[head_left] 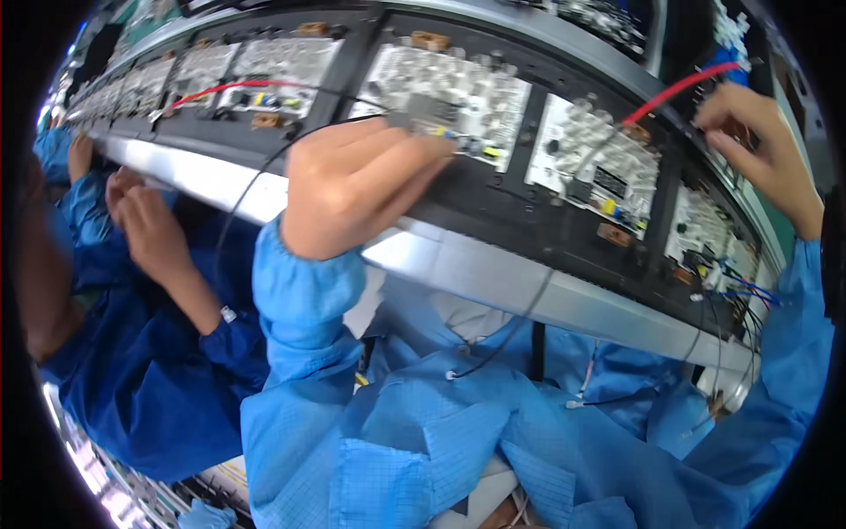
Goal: Connect wires and cable harnesses to electronic circuit boards at a workstation.
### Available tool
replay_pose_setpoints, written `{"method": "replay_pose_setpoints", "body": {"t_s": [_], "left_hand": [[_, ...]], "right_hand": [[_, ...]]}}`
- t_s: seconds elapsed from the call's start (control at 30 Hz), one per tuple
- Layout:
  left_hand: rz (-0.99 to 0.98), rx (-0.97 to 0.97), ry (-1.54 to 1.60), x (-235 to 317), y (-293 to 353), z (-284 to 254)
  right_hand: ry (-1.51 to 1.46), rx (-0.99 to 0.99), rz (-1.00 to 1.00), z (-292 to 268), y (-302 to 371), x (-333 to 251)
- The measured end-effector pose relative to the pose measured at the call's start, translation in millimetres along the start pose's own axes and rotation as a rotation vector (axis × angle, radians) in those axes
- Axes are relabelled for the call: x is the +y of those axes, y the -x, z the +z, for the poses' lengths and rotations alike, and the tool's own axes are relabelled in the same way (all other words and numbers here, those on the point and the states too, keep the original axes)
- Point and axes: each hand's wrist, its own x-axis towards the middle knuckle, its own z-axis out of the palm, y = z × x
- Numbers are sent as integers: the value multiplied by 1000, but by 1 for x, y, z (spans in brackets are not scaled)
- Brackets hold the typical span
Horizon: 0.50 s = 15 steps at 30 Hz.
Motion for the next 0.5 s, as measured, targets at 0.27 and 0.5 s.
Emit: {"method": "replay_pose_setpoints", "body": {"t_s": [0.27,0.5], "left_hand": [[-60,-41,-22,4,0,-7],[-42,-51,-8,2,0,-1]], "right_hand": [[-1,-7,200,10,-17,-19],[-101,14,188,40,-19,-9]]}}
